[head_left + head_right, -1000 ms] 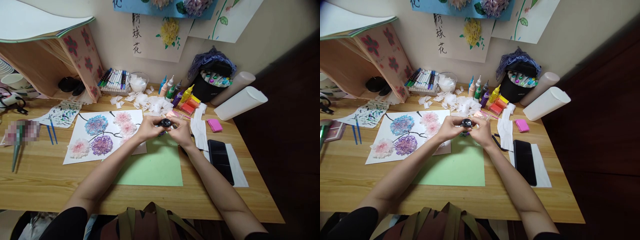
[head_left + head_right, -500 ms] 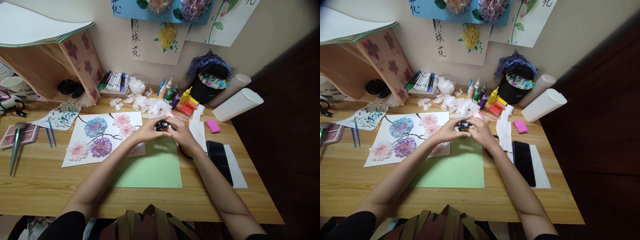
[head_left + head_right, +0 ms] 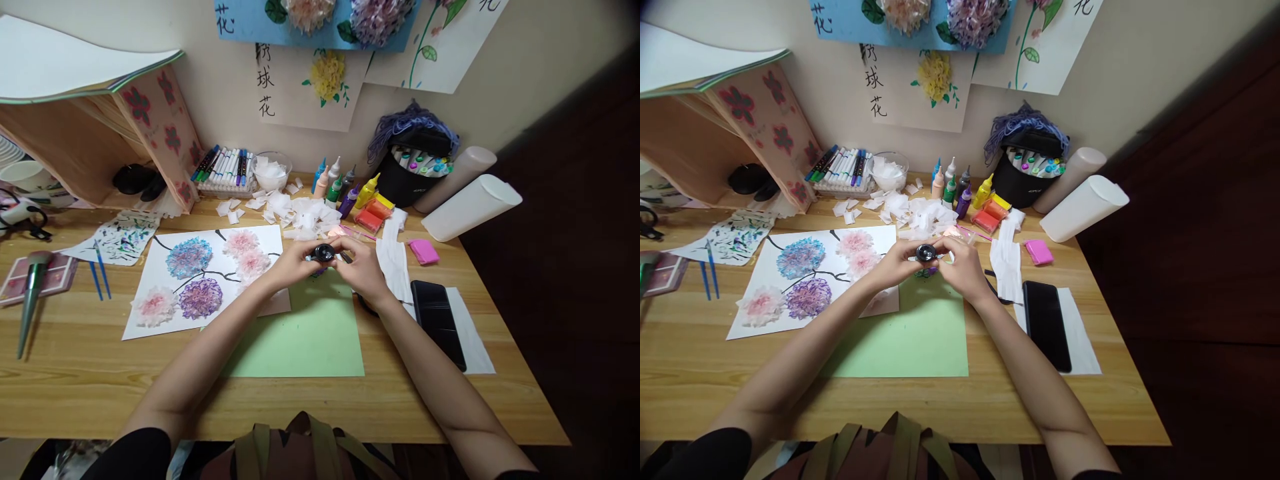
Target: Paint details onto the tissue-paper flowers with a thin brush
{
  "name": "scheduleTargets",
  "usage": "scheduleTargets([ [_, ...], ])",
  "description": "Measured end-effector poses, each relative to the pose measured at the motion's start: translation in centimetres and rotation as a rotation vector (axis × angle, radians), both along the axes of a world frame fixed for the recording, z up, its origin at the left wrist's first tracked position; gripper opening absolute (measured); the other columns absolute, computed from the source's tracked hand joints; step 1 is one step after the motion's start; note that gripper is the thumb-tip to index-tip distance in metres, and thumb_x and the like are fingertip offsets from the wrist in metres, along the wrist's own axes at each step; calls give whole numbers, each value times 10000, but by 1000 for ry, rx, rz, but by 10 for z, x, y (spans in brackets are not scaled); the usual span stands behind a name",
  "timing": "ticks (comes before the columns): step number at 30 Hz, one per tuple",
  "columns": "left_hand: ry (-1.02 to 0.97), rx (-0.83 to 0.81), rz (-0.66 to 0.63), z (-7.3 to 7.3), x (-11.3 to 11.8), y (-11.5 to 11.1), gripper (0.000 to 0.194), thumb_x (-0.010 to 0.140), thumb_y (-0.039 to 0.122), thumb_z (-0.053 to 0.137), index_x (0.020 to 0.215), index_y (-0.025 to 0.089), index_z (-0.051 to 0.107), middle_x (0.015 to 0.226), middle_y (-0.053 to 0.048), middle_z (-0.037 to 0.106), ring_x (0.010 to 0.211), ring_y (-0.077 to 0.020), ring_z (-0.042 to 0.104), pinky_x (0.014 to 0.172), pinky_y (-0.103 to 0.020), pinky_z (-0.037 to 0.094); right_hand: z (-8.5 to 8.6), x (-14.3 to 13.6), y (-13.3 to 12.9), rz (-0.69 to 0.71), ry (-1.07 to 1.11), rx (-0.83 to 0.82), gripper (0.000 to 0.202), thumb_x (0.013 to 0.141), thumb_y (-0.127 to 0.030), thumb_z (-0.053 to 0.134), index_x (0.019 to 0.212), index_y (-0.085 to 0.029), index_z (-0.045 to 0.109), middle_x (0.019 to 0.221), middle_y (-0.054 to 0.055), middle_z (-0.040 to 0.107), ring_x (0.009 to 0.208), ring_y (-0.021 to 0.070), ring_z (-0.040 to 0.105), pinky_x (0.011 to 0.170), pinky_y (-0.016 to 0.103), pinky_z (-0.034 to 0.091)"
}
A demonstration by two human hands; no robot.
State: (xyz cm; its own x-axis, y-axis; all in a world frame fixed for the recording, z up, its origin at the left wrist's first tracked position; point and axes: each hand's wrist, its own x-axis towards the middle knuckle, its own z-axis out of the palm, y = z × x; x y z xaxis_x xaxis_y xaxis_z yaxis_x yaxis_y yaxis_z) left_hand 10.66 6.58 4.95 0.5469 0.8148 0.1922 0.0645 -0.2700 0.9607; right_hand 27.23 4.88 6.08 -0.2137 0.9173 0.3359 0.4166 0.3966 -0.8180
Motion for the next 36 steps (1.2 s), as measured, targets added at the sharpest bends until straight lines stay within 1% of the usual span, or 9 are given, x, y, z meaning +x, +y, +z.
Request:
scheduleTargets([
  [3,29,17,19,-1,0,-1,286,771,328,620,959,124,690,836,-27,670,843,-187,600,795,-272,453,-1,0,0,10,-14,0,147,647,-59,528,694,-182,593,777,9,656,747,159,568,692,276,428],
  [6,49,20,35,0,1,-2,255,760,325,624,905,127,696,805,-18,656,781,-163,585,735,-243,445,-1,0,0,-5,-27,-1,150,632,-51,511,666,-180,580,703,-6,623,646,130,501,604,251,388],
  [11,50,14,59,5,2,-3,231,742,305,634,876,133,711,797,-17,664,772,-161,589,734,-236,445,-6,-1,0,-30,-7,-16,154,608,-54,506,662,-175,585,657,-21,589,592,108,441,554,235,342],
  [21,73,18,82,3,3,-2,203,733,217,601,881,130,710,816,-17,680,786,-164,601,730,-234,449,-15,-4,1,-27,142,-70,137,617,-69,541,683,-163,616,696,-4,633,677,134,557,642,250,431],
  [27,126,-2,116,6,4,-2,215,757,313,611,831,126,686,747,-7,659,731,-159,599,673,-234,451,-11,-2,3,-49,59,-91,130,624,-88,553,697,-164,629,645,-23,604,611,110,501,576,230,388],
  [30,102,1,95,12,4,-1,282,754,351,635,939,143,682,891,-41,688,857,-193,623,774,-274,468,-4,2,6,-26,73,-146,80,632,-116,590,688,-166,618,631,-30,579,608,106,498,575,227,396],
  [32,30,-8,62,18,0,-1,448,715,356,690,1118,171,630,1095,-80,662,1018,-231,603,893,-322,448,0,5,9,-29,174,-201,64,646,-164,635,705,-169,611,684,-18,605,658,120,546,634,246,443],
  [34,-37,-51,58,24,-6,2,566,722,374,693,1239,190,552,1206,-110,615,1111,-249,569,956,-358,422,2,9,11,-66,287,-250,136,636,-231,699,719,-170,610,732,-5,633,710,137,586,696,272,477],
  [36,-82,-110,123,26,-14,7,494,811,432,587,1231,174,551,1174,-128,633,1082,-233,592,939,-359,437,3,13,14,-135,399,-291,218,613,-291,746,739,-169,617,758,3,648,721,138,601,703,274,495],
])
